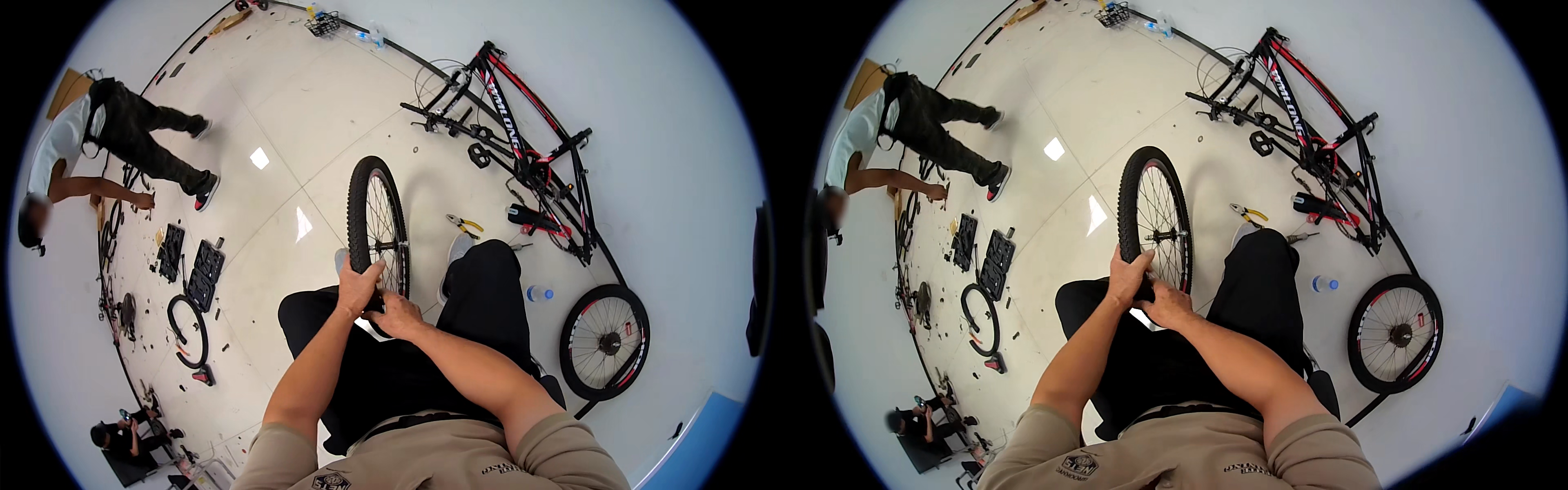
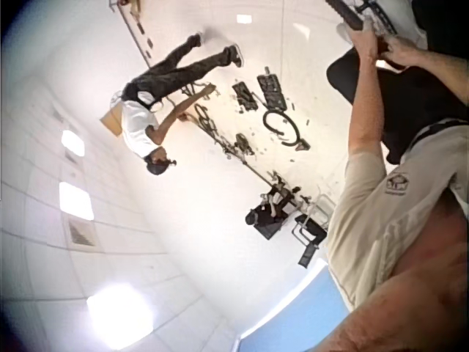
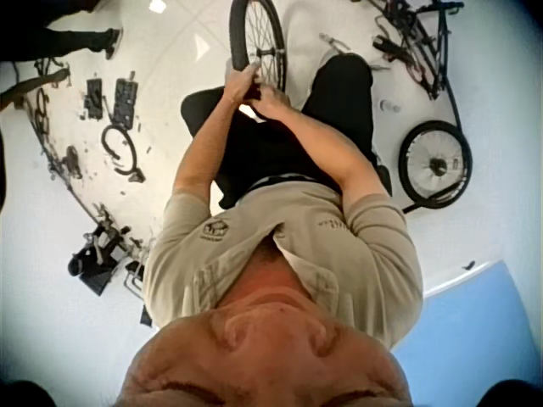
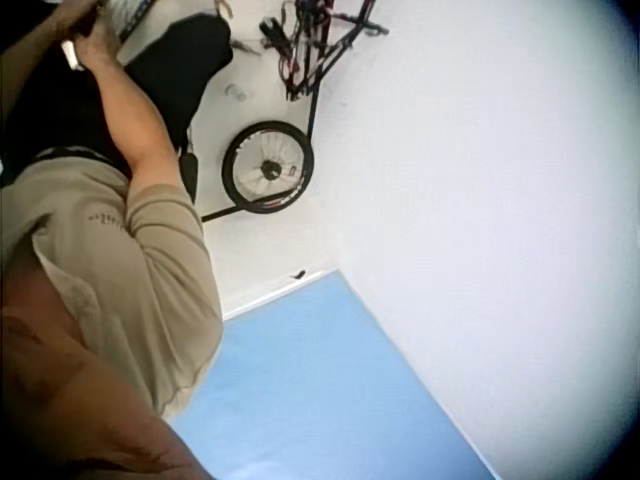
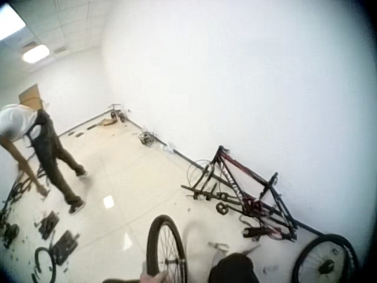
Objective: The person sits on a chair and uses a tire lever to pry the tire bead off the rim of a bicycle wheel. They repeatedly insert the lever and rotate the wheel to loosen the tire from the rim.
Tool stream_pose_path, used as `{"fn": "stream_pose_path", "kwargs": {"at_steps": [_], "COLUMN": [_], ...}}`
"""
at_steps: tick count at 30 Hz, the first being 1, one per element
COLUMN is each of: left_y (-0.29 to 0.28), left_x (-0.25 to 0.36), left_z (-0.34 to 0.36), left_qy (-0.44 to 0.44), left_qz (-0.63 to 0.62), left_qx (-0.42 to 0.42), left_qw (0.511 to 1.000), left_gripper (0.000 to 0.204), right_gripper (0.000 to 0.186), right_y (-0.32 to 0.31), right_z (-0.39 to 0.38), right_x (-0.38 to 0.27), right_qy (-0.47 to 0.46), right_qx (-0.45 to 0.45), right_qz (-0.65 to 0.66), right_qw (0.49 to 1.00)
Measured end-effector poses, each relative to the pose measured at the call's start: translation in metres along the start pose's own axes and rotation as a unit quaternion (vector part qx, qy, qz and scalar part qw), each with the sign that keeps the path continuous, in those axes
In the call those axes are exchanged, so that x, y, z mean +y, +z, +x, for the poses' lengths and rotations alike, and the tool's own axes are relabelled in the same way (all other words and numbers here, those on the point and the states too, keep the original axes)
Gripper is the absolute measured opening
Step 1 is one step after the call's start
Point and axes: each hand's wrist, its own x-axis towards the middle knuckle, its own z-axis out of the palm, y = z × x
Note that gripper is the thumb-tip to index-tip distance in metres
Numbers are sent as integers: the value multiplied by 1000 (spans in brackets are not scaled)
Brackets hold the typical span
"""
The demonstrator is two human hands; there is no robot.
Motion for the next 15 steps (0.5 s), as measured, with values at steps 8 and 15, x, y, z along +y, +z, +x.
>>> {"fn": "stream_pose_path", "kwargs": {"at_steps": [8, 15], "left_y": [3, 13], "left_x": [25, 34], "left_z": [36, 38], "left_qy": [93, 55], "left_qz": [74, 61], "left_qx": [110, 115], "left_qw": [987, 990], "left_gripper": [67, 38], "right_gripper": [66, 67], "right_y": [1, -13], "right_z": [2, 4], "right_x": [-3, -10], "right_qy": [7, 40], "right_qx": [-15, -38], "right_qz": [36, 54], "right_qw": [999, 997]}}
